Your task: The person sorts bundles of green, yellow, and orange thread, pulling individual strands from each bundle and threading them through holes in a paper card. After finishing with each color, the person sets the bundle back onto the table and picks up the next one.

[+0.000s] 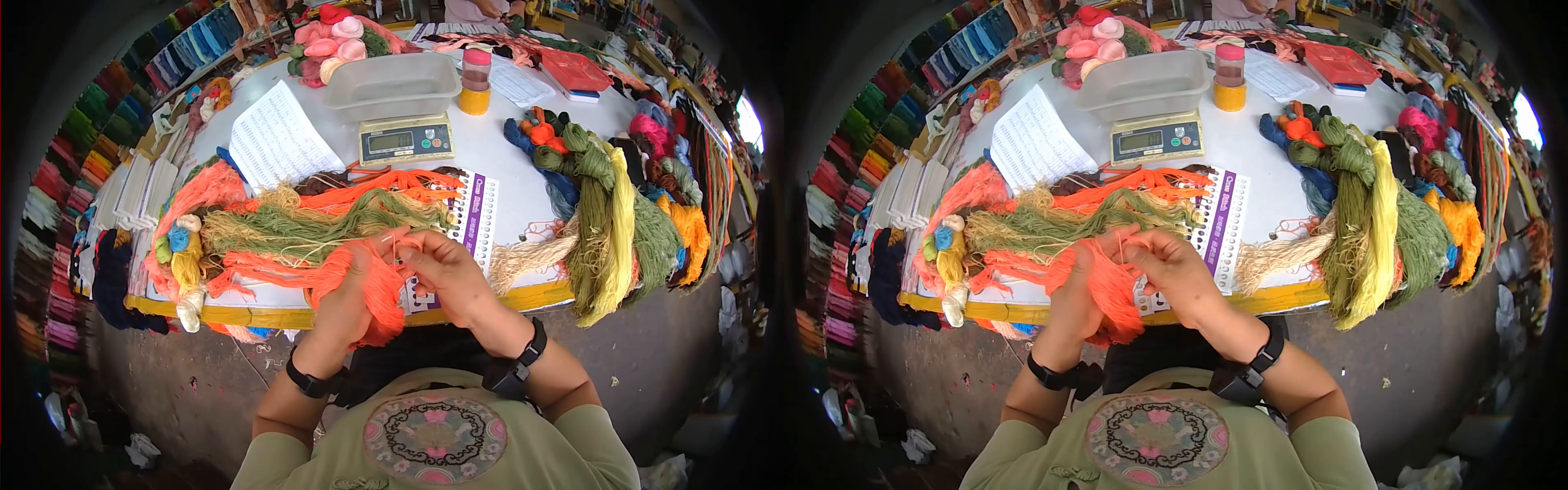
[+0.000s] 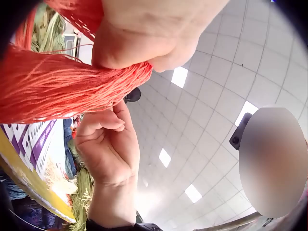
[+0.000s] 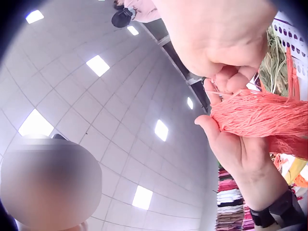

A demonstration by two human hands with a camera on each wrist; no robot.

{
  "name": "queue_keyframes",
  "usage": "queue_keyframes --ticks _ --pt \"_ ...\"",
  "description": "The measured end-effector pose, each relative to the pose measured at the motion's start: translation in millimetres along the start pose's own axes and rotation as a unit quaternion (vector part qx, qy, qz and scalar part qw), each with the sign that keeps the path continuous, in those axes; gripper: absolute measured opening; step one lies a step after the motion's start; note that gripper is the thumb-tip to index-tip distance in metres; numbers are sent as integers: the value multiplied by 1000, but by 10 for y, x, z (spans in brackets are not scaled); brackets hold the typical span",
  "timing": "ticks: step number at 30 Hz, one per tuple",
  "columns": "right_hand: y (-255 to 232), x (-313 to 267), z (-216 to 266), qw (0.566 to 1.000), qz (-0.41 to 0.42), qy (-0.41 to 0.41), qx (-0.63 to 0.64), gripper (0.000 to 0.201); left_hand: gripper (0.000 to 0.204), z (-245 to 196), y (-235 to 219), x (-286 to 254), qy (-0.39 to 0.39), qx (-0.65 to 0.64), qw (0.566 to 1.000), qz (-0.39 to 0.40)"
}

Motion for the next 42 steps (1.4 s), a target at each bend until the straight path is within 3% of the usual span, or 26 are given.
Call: queue_keyframes --ticks 1,3,8,10,14,16,19,23,25,28,30,32,34,36,40,42 --pt "25 -16 30 998 -6 -2 -62 15 60 13 -4 -14 -1 0 1000 0" --pt "35 -5 -8 998 17 -24 -63 16 60 -16 27 -31 29 156 987 13" --pt "53 -8 14 997 48 -49 -45 17 60 -27 88 -27 4 118 993 25" --pt "21 -25 -5 1000 -1 9 -18 16 61 -34 94 -28 -10 90 996 24" --pt "41 -30 -2 1000 -6 17 -24 16 61 -18 86 -26 -12 117 993 19" --pt "76 -21 37 994 23 -44 -96 16 61 8 89 -23 -12 138 990 17" --pt "61 2 19 993 22 -63 -98 19 60 17 94 -14 15 204 979 18" --pt "45 0 6 1000 -9 -8 -17 14 60 16 30 -26 -7 190 982 -8" --pt "11 26 -91 996 1 16 86 12 59 21 -36 -40 -17 190 981 -23" --pt "11 -15 -94 993 13 32 111 11 56 7 -153 -59 -13 147 986 -82" --pt "-37 -6 -101 996 21 26 85 13 62 -5 -68 -62 -36 -45 998 -8" --pt "-26 -12 -63 998 29 20 59 15 63 -4 -83 -52 -28 -49 998 -1" --pt "16 -56 8 986 21 31 -162 17 65 -18 -74 -56 -20 -53 998 5" --pt "8 -56 -18 986 27 26 -160 16 62 -34 -10 -66 -22 9 1000 16" --pt "14 -65 -3 994 29 13 -101 13 56 -16 -15 -68 -39 10 999 1" --pt "32 -81 4 997 24 20 -72 12 43 46 -155 -91 -40 -6 996 -75"
Point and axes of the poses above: each hand's wrist, its own x-axis towards the middle knuckle, its own y-axis out of the palm, z = x × y, the point moved 6 cm from there along x, towards the middle knuckle, and after that the axes turned 1 degree about x, right-handed, at the moved point
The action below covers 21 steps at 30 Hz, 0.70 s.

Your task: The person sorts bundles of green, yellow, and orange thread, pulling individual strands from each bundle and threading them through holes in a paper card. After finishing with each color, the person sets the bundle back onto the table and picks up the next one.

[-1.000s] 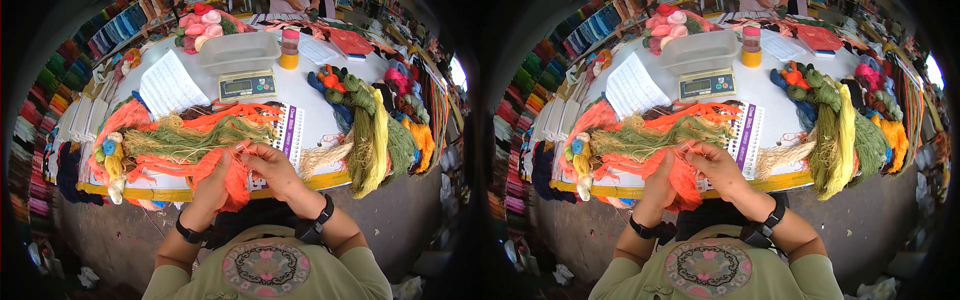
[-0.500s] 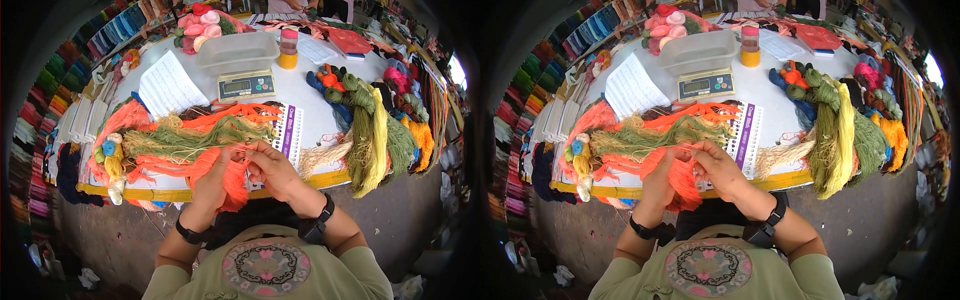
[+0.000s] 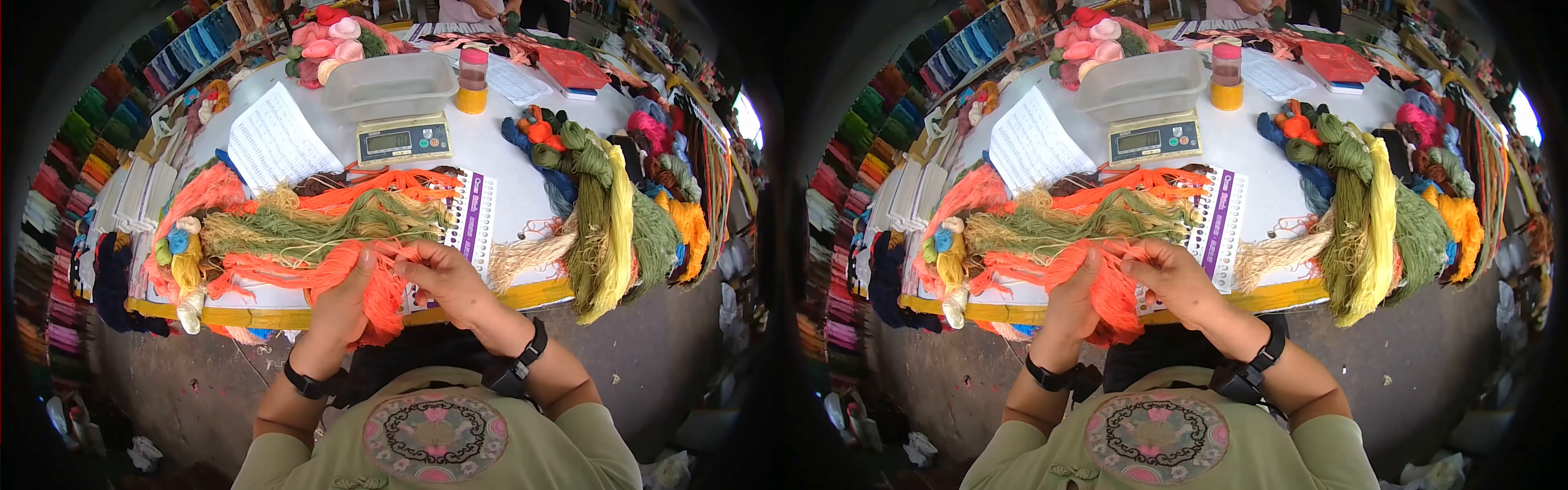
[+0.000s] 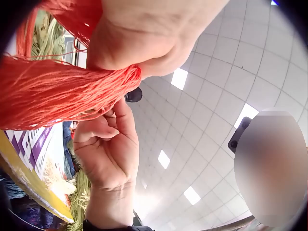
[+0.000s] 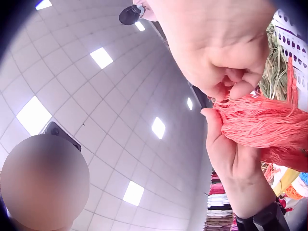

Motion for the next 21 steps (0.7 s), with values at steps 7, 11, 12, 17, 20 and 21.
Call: queue_keyframes --ticks 7,11,12,17,20,21 --pt "-29 10 -55 995 -7 6 101 9 26 25 -14 -36 -17 125 991 -49" --pt "-6 -10 -45 991 -10 21 134 9 26 12 13 -19 0 60 998 -36" --pt "-7 -7 -60 990 -7 24 140 10 26 11 18 -20 1 43 998 -36" --pt "-2 -11 -64 987 -3 35 154 13 26 -20 87 -12 13 15 999 -36" --pt "1 -9 -60 991 -10 27 133 16 26 -23 102 -14 10 30 999 -35" --pt "3 -12 -49 992 -10 22 120 14 27 -17 93 -19 8 44 998 -38"
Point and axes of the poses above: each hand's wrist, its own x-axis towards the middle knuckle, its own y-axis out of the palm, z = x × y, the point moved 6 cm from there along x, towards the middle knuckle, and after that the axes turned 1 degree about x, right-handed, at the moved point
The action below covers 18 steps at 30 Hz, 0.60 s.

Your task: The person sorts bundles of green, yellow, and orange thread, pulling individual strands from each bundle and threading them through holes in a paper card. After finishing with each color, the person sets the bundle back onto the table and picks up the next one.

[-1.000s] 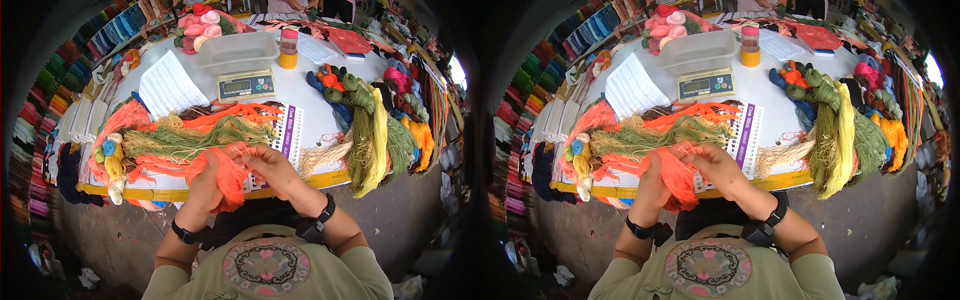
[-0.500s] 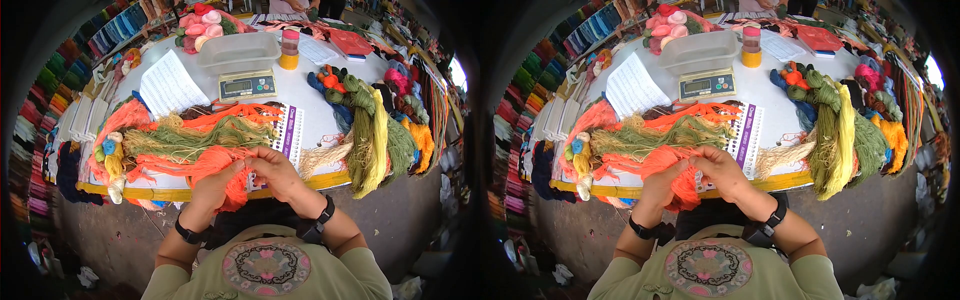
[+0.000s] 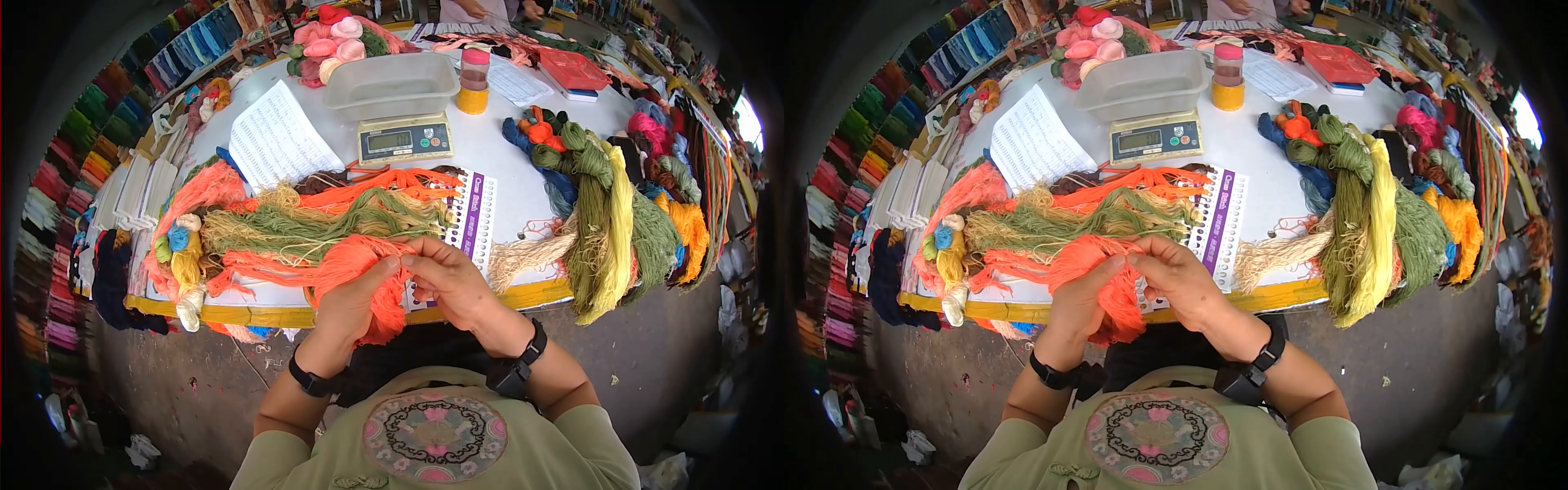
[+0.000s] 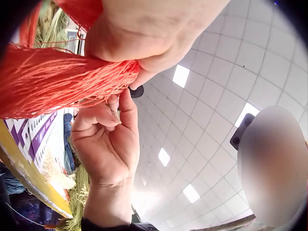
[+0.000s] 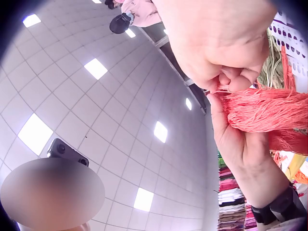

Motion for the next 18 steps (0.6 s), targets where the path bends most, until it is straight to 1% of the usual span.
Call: queue_keyframes --ticks 2,4,5,6,7,8,9,10,11,12,13,14,16,18 --pt "-25 10 -8 1000 0 -6 -13 13 27 55 -76 0 -9 8 1000 -13" --pt "-83 37 -70 998 18 6 64 8 28 72 -109 2 -19 16 999 -26" --pt "-66 32 -53 998 18 5 64 8 29 9 -54 3 23 15 1000 16" --pt "-64 27 -29 996 -8 7 83 7 30 -56 2 -5 65 14 996 56" --pt "-76 23 -20 994 -34 9 102 7 30 -75 12 -3 65 14 996 56" --pt "-90 24 -28 994 -34 10 102 7 34 -88 56 -4 51 -38 994 85" --pt "-101 29 -26 996 -18 -1 82 7 39 -101 100 -11 37 -89 989 113" --pt "-100 32 -22 998 -1 -12 62 8 39 -120 117 -14 37 -89 989 113" --pt "-101 36 -28 998 -1 -12 62 8 45 -135 145 -19 39 -81 989 119" --pt "-90 39 -22 1000 9 -19 23 9 51 -139 167 -24 40 -73 989 125" --pt "-77 39 -14 999 19 -26 -15 12 51 -118 164 -22 41 -73 989 125" --pt "-58 31 -6 999 19 -26 -16 12 50 -91 138 -15 55 -48 991 114" --pt "-12 0 40 992 10 -48 -114 19 49 -61 121 -9 69 -23 992 104" --pt "-22 6 26 992 14 -52 -112 20 44 -42 131 -4 73 41 991 102"
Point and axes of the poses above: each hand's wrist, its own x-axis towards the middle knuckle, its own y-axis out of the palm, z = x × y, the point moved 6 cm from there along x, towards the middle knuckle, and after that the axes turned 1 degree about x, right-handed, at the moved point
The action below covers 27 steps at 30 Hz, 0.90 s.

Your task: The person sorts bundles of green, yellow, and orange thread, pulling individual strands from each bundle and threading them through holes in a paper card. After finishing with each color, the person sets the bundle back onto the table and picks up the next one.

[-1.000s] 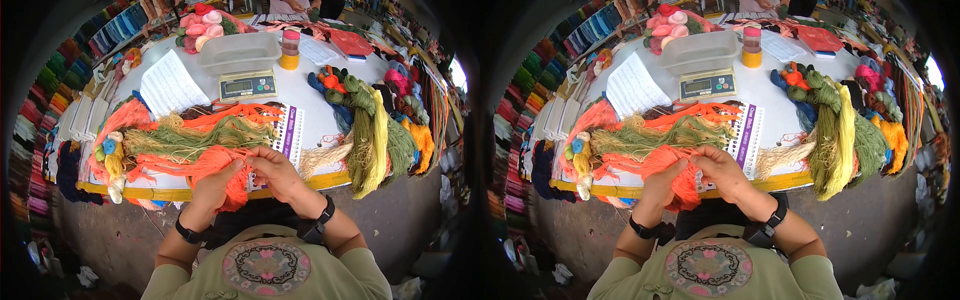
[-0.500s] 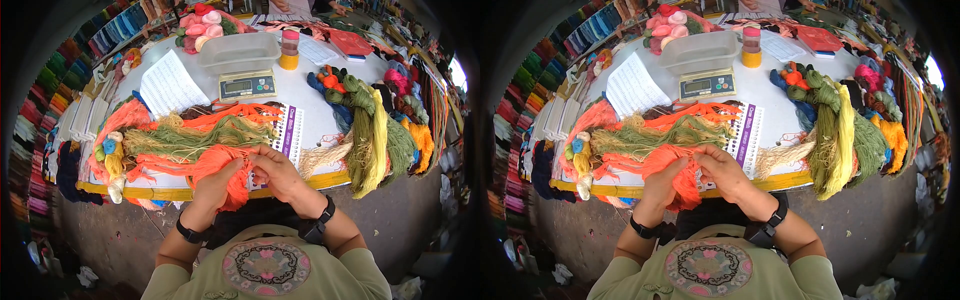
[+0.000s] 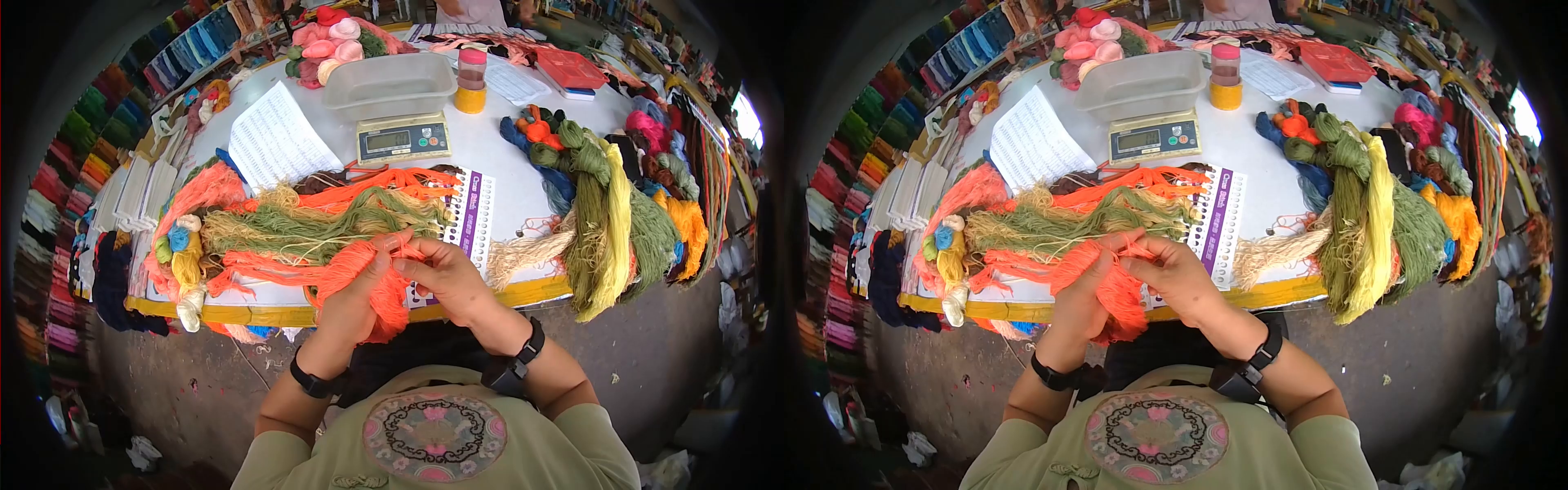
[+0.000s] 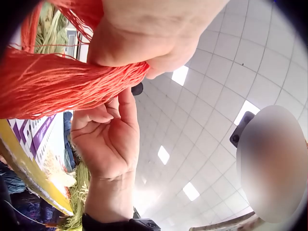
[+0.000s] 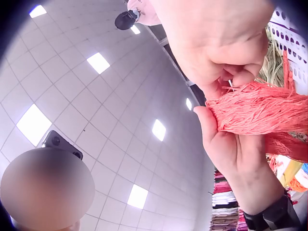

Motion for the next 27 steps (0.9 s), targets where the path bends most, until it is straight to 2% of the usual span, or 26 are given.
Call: queue_keyframes --ticks 5,7,9,11,17,19,20,21,22,23,24,25,26,27 --pt "16 -21 17 999 -16 14 27 20 36 -2 0 -15 -20 -46 999 -14" --pt "39 -32 50 1000 -19 -15 -8 20 36 11 0 -20 -19 -53 998 -19" --pt "53 -20 44 999 -4 -42 -25 20 38 -30 21 -24 15 19 999 -28" --pt "76 -30 83 997 10 -69 -42 21 38 7 -6 -13 4 -5 1000 -17" --pt "61 -73 52 997 -26 -1 71 14 36 -3 -88 -40 -14 -69 997 -19" --pt "65 -133 98 993 20 29 115 12 34 -34 -111 -25 -10 -71 997 -33" --pt "45 -186 146 993 18 33 114 12 37 -121 -121 -23 14 -4 998 -63" --pt "68 -262 170 997 56 60 11 12 41 -195 -142 -47 35 62 993 -92" --pt "53 -337 149 987 94 88 -92 12 41 -249 -236 -100 30 57 993 -94" --pt "-86 -414 194 988 63 39 -133 13 39 -251 -357 -169 -52 0 998 -28" --pt "-289 -485 289 990 -18 -9 -138 13 38 -257 -468 -257 -131 -58 989 38" --pt "-527 -583 439 969 -123 -123 -175 14 34 -379 -633 -293 -91 -95 991 33" --pt "-852 -730 507 928 -259 -191 -184 16 31 -498 -814 -320 -49 -131 990 28" --pt "-1098 -854 604 902 -327 -246 -136 18 24 -567 -1071 -338 -17 -204 979 -11"
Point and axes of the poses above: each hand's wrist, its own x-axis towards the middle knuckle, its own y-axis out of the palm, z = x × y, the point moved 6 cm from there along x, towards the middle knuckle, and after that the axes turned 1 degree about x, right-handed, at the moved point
